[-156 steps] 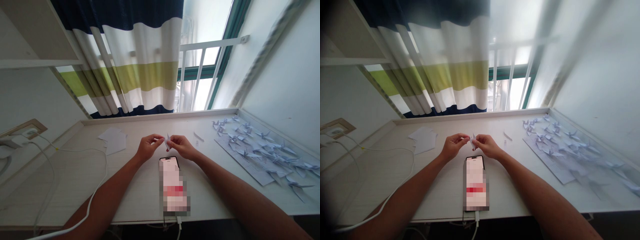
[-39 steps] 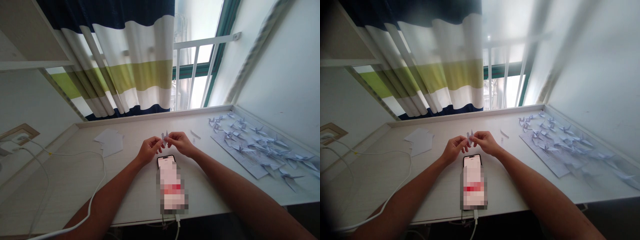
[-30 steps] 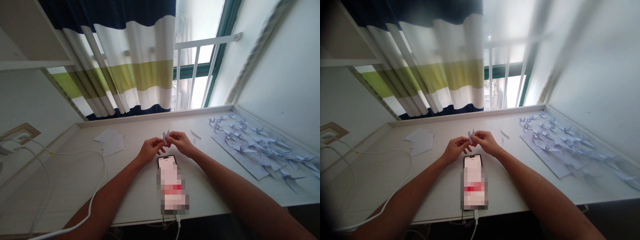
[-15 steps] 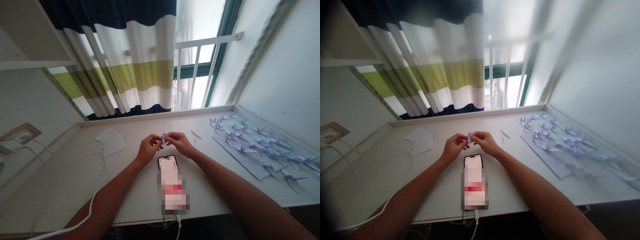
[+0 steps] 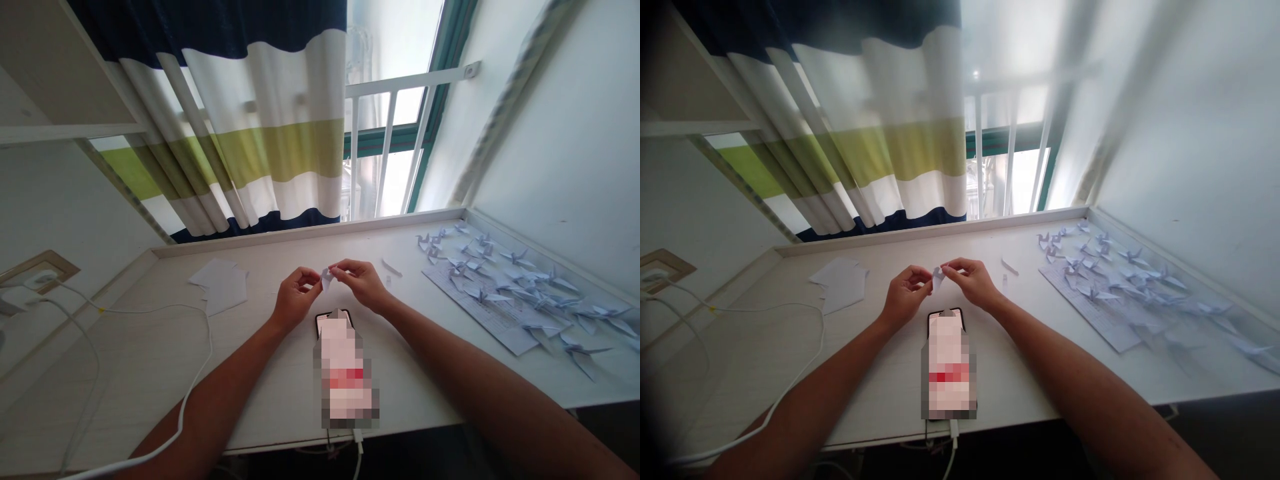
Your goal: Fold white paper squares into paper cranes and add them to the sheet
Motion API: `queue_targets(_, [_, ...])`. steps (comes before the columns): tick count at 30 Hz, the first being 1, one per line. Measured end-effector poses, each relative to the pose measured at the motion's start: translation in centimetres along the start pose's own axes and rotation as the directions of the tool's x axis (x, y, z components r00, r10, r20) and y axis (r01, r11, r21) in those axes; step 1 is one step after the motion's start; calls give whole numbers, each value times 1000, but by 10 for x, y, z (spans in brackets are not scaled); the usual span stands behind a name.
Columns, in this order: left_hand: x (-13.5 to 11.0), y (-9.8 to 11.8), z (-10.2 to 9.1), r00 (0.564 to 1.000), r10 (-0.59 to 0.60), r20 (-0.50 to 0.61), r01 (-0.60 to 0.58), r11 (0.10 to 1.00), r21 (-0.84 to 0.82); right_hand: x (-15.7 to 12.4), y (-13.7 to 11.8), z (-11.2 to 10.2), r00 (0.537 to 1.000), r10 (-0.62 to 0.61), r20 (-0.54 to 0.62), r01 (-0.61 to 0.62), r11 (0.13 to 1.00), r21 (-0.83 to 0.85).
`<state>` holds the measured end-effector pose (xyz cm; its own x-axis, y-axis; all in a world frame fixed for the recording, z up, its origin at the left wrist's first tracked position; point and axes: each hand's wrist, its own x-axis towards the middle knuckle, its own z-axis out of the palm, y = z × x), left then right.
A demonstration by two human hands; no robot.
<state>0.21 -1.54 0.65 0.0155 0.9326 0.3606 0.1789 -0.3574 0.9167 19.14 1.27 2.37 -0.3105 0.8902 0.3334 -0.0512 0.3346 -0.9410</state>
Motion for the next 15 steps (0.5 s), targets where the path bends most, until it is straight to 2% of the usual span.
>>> queue_targets(3, [1,-1,0,1000,-14,5,14,1000,-28,0,-2,0,1000,-12,20,12,1000,-1])
queue_targets(8, [2,-1,3,993,-83,84,97,980,-176,-1,-2,0,998,6,56,-8,999,41])
queue_targets(12, [2,1,2,996,-75,55,84,980,-181,0,-2,-1,999,29,16,-29,1000,-12])
queue_targets(15, [2,2,2,996,-71,60,81,978,-193,-1,-4,0,996,19,83,-19,1000,7])
